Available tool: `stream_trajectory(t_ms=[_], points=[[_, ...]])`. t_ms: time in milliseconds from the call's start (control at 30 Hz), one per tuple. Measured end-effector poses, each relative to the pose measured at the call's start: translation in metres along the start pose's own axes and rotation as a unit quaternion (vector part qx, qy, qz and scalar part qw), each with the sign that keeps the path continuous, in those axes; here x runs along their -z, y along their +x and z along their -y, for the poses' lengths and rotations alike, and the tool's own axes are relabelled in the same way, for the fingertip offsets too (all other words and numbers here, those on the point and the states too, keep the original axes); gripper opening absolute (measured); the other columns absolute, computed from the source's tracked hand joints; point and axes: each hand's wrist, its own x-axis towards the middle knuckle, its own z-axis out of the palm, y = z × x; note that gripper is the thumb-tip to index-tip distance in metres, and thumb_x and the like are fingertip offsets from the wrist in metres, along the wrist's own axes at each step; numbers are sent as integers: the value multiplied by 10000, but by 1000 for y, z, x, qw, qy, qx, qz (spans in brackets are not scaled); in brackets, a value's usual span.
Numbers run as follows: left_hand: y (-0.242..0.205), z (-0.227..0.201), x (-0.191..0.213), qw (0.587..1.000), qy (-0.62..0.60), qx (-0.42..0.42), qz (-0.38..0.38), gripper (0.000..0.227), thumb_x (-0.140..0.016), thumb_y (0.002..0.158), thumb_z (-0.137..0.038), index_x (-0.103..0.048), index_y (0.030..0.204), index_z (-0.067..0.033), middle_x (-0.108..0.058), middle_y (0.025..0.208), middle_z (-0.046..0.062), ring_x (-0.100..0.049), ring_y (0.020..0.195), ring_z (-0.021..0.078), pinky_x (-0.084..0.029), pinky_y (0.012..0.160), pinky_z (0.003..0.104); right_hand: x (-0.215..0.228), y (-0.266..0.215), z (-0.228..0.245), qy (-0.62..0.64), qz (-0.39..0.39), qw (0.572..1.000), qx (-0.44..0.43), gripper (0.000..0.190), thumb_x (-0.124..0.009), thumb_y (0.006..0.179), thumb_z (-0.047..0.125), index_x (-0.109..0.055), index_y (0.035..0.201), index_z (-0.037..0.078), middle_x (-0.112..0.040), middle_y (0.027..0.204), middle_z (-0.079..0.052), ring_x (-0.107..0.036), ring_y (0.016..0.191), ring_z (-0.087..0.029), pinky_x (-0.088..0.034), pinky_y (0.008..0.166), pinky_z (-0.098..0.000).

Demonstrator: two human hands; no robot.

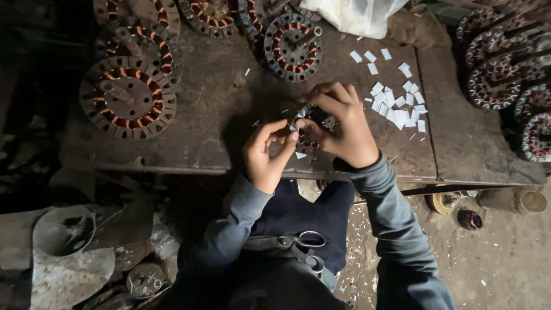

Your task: The person cuts small white rectangular pieces with scissors and inserts them into the slots of a circular motor stator. The person repeats this process across multiple stators on a cluttered workbench.

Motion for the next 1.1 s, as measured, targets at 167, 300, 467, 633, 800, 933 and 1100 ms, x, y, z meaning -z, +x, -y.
stream_trajectory(t_ms=[167, 300, 467, 633, 800, 933, 1100], points=[[2, 6, 0, 998, -31, 61, 7, 318, -780, 936, -21, -665, 1227, 35, -726, 973, 40, -666, 870, 74, -540, 783, 219, 6, 0, -6, 47, 14, 998, 32, 471, -887, 769, 166, -716, 1202, 92, -624, 1218, -107, -566, 1120, -293, -407, 980, -387], [5, 12, 2, 998, -31, 47, 22, 320, -767, 938, -18, -645, 1227, 48, -716, 1062, 55, -681, 939, 94, -556, 832, 229, -1, -1, -9, 22, -14, 1000, 13, 434, -896, 761, 170, -734, 1162, 125, -628, 1169, -83, -548, 1083, -292, -416, 973, -389], [7, 17, 6, 999, -37, 6, 27, 301, -744, 959, -23, -627, 1228, 49, -693, 1101, 52, -680, 977, 97, -561, 868, 235, -8, -1, 1, -10, -17, 999, -37, 437, -880, 757, 216, -736, 1165, 154, -620, 1225, -87, -521, 1130, -324, -407, 945, -434], [11, 2, 3, 999, 21, 43, 23, 288, -748, 969, -60, -653, 1226, 28, -697, 1064, 50, -649, 894, 81, -517, 760, 223, -5, -34, 23, -115, -114, 987, -1, 479, -819, 865, 178, -697, 1322, 107, -557, 1425, -155, -455, 1336, -391, -388, 1074, -520], [-15, -38, -9, 988, 121, -84, -44, 322, -738, 956, -63, -617, 1252, -26, -593, 1168, 93, -630, 1002, 152, -547, 856, 287, -36, -172, 31, -15, -146, 978, -152, 310, -728, 897, 60, -697, 1204, 32, -669, 1243, -157, -633, 1171, -373, -473, 1034, -468], [-51, -45, -55, 954, 172, -219, 108, 232, -702, 957, -47, -665, 1185, -64, -642, 1188, 134, -658, 1086, 316, -539, 953, 393, -93, -290, 9, -40, -2, 984, -175, 493, -810, 683, 126, -668, 1140, 8, -626, 1218, -238, -580, 1161, -444, -476, 1031, -502], [-35, 24, -165, 909, 267, -223, 230, 325, -661, 961, -127, -639, 1271, -34, -604, 1249, 177, -573, 1170, 347, -480, 1014, 457, -125, -383, 2, 6, 223, 953, -205, 569, -798, 667, 178, -624, 1194, 53, -613, 1210, -188, -570, 1120, -399, -498, 967, -450]])
